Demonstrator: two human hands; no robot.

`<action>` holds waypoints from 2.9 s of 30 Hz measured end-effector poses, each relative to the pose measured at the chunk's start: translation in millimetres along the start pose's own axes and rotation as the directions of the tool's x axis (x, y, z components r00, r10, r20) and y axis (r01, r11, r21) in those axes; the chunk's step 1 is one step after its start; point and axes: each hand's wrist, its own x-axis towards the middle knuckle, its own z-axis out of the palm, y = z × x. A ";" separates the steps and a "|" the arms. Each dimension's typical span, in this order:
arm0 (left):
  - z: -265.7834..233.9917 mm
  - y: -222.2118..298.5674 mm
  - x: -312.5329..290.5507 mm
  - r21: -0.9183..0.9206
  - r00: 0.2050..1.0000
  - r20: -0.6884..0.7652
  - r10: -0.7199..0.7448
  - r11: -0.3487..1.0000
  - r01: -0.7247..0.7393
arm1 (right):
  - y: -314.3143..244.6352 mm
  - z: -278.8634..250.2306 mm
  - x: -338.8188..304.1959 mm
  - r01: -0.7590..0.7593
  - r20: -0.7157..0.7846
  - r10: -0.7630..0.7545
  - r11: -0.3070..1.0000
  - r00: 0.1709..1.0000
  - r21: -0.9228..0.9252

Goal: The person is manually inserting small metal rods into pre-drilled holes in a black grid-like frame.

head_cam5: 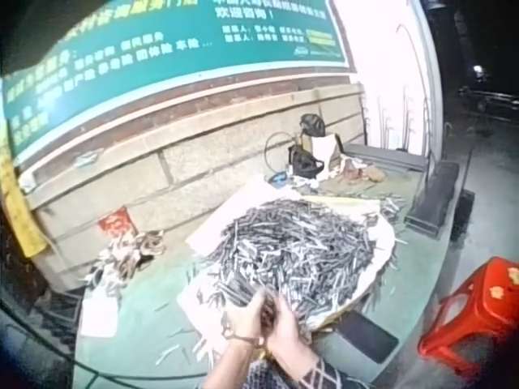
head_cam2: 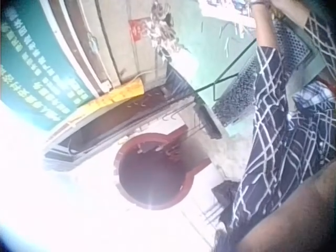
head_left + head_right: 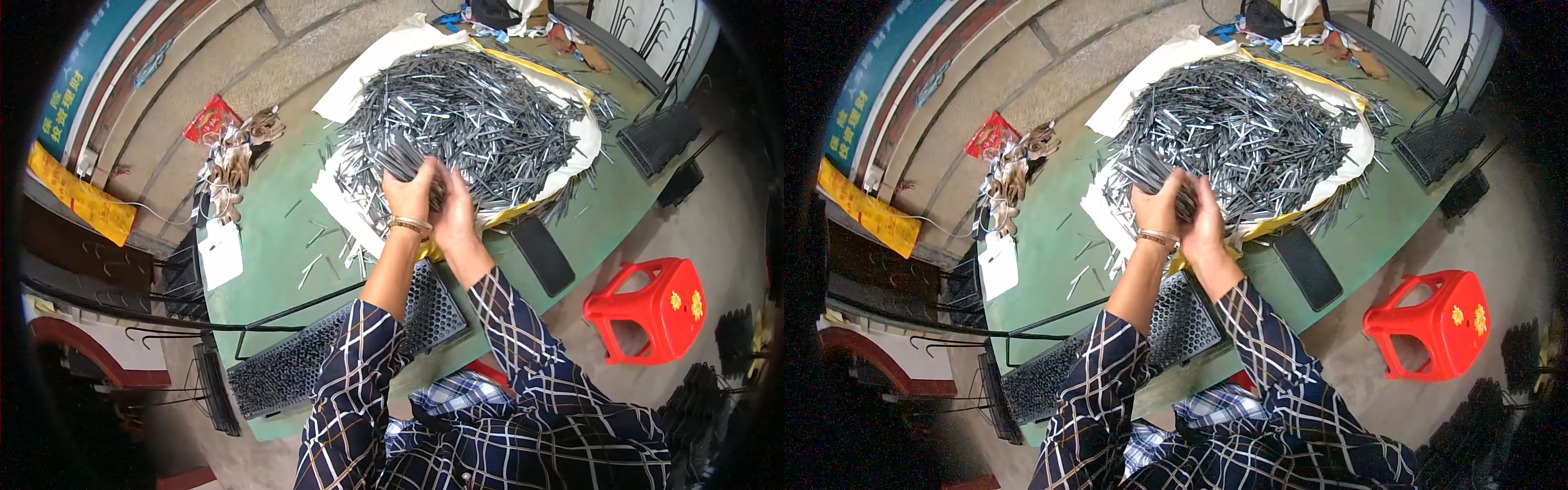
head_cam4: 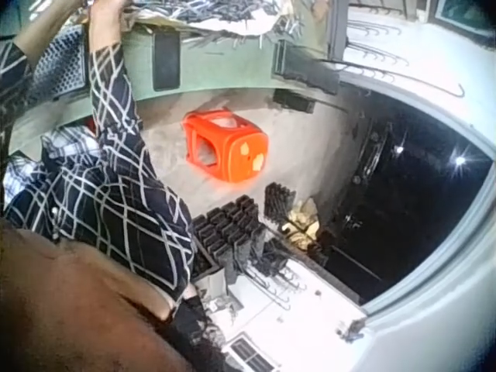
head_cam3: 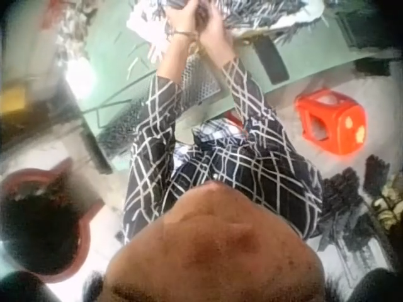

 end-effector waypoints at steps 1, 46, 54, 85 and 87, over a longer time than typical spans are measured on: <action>-3.5 2.2 -2.4 0.028 0.998 0.024 0.065 0.997 -0.065 | 8.9 3.8 5.3 -0.024 0.013 0.023 0.999 1.000 0.045; -38.3 -50.2 99.5 -0.521 0.930 -0.308 -0.202 0.854 0.013 | 12.7 -34.5 87.7 -0.071 -0.101 0.091 0.980 0.991 0.186; -59.6 -47.8 73.8 0.682 0.921 -0.001 -0.389 0.674 0.286 | -12.1 -33.7 89.8 -0.034 -0.199 0.094 0.958 0.976 0.286; -66.2 -55.0 21.9 -0.703 0.765 0.471 -0.440 0.337 0.626 | 31.1 25.9 -8.3 0.609 0.271 -0.579 0.535 0.769 -0.586; -55.9 -47.5 17.6 -0.729 0.851 0.353 -0.388 0.457 0.510 | 20.0 20.8 -8.0 0.589 0.207 -0.578 0.618 0.789 -0.520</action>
